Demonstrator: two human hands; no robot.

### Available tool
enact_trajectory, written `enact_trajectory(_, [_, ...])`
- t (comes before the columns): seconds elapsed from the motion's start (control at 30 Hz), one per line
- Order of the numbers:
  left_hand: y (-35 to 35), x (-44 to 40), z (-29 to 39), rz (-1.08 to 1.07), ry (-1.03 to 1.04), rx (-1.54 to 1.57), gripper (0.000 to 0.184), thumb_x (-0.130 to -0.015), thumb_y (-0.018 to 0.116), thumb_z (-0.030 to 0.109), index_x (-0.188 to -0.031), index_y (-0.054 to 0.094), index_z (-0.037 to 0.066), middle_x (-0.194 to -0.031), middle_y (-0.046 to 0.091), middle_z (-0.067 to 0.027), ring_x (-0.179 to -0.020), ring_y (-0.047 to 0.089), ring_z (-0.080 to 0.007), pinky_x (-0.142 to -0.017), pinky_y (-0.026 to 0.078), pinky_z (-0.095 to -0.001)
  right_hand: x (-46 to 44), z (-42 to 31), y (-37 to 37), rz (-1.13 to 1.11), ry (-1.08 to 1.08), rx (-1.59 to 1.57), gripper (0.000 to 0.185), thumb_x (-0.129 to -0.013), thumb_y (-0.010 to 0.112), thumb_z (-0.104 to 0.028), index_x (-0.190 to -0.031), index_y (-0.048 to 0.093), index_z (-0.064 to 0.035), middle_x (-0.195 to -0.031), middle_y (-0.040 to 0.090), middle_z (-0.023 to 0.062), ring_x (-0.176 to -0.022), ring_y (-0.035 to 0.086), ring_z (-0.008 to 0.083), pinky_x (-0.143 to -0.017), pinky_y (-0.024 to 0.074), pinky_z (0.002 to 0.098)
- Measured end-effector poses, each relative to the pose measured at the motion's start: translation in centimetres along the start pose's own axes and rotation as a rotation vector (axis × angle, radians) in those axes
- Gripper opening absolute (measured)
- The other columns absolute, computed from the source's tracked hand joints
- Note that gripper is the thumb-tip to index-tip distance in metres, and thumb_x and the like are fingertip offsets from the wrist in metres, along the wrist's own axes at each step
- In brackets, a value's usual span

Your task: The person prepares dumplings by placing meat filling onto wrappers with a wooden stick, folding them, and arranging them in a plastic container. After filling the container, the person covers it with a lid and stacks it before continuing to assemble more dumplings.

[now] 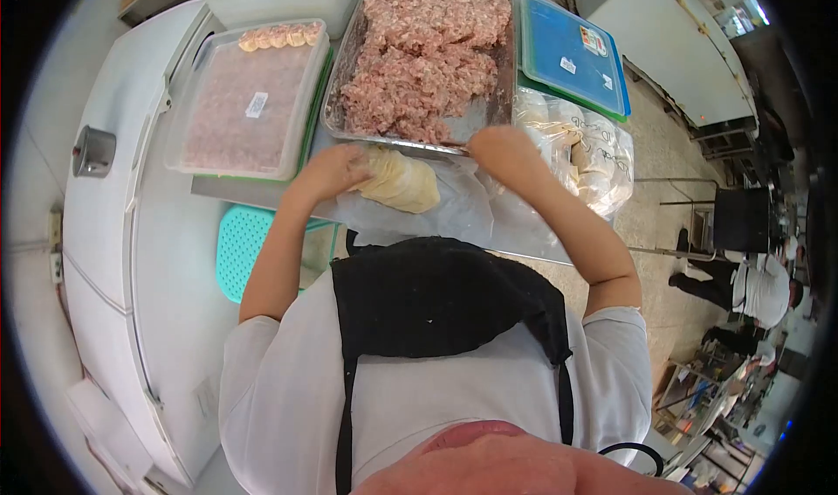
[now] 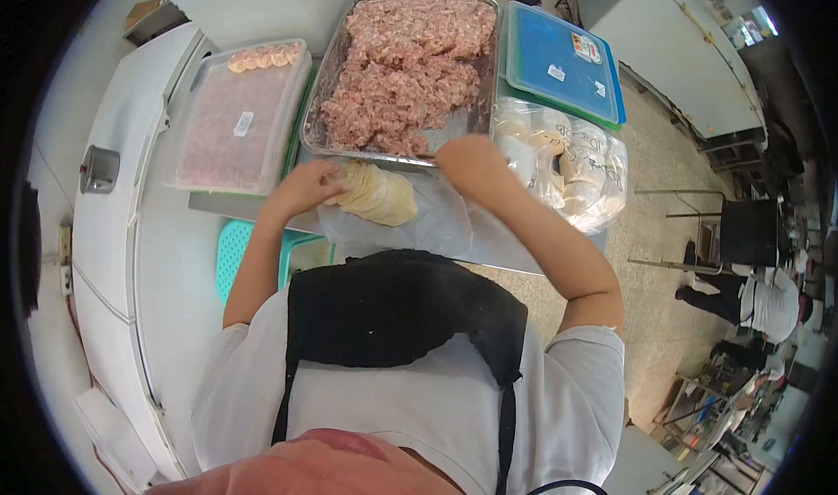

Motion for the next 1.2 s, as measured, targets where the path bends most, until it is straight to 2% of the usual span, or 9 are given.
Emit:
enact_trajectory(0.07, [2.8,1.0,-0.1,0.169,0.075,0.035,0.03,-0.083,0.068,0.03,-0.092,0.067,0.002,-0.093,0.067,-0.0159,-0.086,0.064,-0.0318,-0.075,0.049,-0.0407,-0.4,2.2,-1.3,-0.016,-0.025,-0.007,0.018,-0.08,0.057,-0.013,-0.074,0.071,-0.0035,-0.076,0.069,0.0167,-0.072,0.069,0.0339,-0.061,0.0538,0.045])
enact_trajectory(0.13, [4.4,1.8,-1.4,0.278,-0.1,0.189,0.029,-0.085,0.066,0.029,-0.094,0.067,0.001,-0.091,0.064,-0.0165,-0.084,0.062,-0.0317,-0.076,0.049,-0.0397,-1.3,4.9,-2.7,-0.068,0.104,-0.023,0.017,-0.078,0.056,-0.013,-0.074,0.071,-0.0043,-0.077,0.069,0.0166,-0.072,0.069,0.0341,-0.062,0.0542,0.045])
enact_trajectory(0.27, [4.9,3.8,-0.8,0.247,-0.259,0.158,0.025,-0.087,0.064,0.025,-0.095,0.067,0.001,-0.088,0.062,-0.0156,-0.082,0.06,-0.0313,-0.076,0.049,-0.038,-1.8,4.7,2.1,-0.007,0.112,-0.024,0.018,-0.078,0.056,-0.014,-0.074,0.071,-0.0041,-0.077,0.069,0.0168,-0.073,0.069,0.0341,-0.063,0.0544,0.0451])
enact_trajectory(0.33, [5.3,4.4,-1.0,0.344,-0.167,0.176,0.02,-0.088,0.063,0.02,-0.094,0.068,0.001,-0.091,0.062,-0.0151,-0.082,0.061,-0.0315,-0.074,0.049,-0.038,-0.1,1.0,1.1,0.0,-0.083,0.016,0.02,-0.08,0.056,-0.015,-0.076,0.071,-0.0037,-0.078,0.069,0.0166,-0.074,0.069,0.0339,-0.064,0.0546,0.0451])
enact_trajectory(0.53, [3.7,4.0,1.7,0.553,-0.007,0.177,0.017,-0.086,0.065,0.017,-0.092,0.067,0.001,-0.089,0.062,-0.0128,-0.081,0.06,-0.0298,-0.071,0.048,-0.0367,-2.2,5.2,1.3,0.021,-0.017,-0.029,0.024,-0.083,0.059,-0.024,-0.075,0.071,-0.005,-0.075,0.069,0.0167,-0.073,0.069,0.0329,-0.063,0.0539,0.0453])
enact_trajectory(0.83, [5.6,2.6,0.8,0.435,-0.025,0.112,0.017,-0.081,0.07,0.015,-0.093,0.067,0.004,-0.087,0.06,-0.0106,-0.078,0.058,-0.0248,-0.068,0.046,-0.0346,-0.3,3.1,2.9,0.189,0.067,-0.447,0.036,-0.094,0.05,-0.037,-0.082,0.068,-0.0081,-0.085,0.069,0.0131,-0.082,0.066,0.0311,-0.066,0.0515,0.0468])
enact_trajectory(0.97, [5.0,2.2,-0.9,0.399,-0.033,0.174,0.019,-0.08,0.07,0.015,-0.097,0.067,0.006,-0.09,0.06,-0.0101,-0.083,0.058,-0.0259,-0.071,0.047,-0.0349,-1.1,2.0,-0.7,0.229,0.098,-0.257,0.036,-0.094,0.05,-0.037,-0.082,0.068,-0.0086,-0.083,0.068,0.0148,-0.082,0.065,0.0345,-0.068,0.0507,0.0482])
enact_trajectory(1.03, [4.9,2.3,-0.8,0.463,0.24,0.155,0.023,-0.08,0.071,0.015,-0.101,0.067,0.006,-0.093,0.06,-0.0103,-0.088,0.058,-0.0279,-0.075,0.047,-0.0358,-1.8,-0.4,1.5,-0.117,0.101,-0.081,0.033,-0.094,0.052,-0.038,-0.089,0.07,-0.0108,-0.08,0.067,0.0141,-0.081,0.065,0.0341,-0.068,0.051,0.0442])
enact_trajectory(1.2, [4.3,2.9,2.1,0.351,0.348,0.114,0.025,-0.079,0.072,0.015,-0.102,0.068,0.008,-0.097,0.059,-0.0095,-0.096,0.056,-0.0297,-0.084,0.045,-0.0391,-2.5,-1.4,1.0,0.055,0.134,-0.357,0.033,-0.093,0.052,-0.038,-0.084,0.069,-0.0118,-0.078,0.068,0.0124,-0.078,0.067,0.0319,-0.064,0.0519,0.0442])
Point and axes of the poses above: each hand's wrist, its own x-axis away from the middle knuckle, its own y-axis out of the palm, z = x × y, the point moved 4 cm from there along -x, towards the middle knuckle
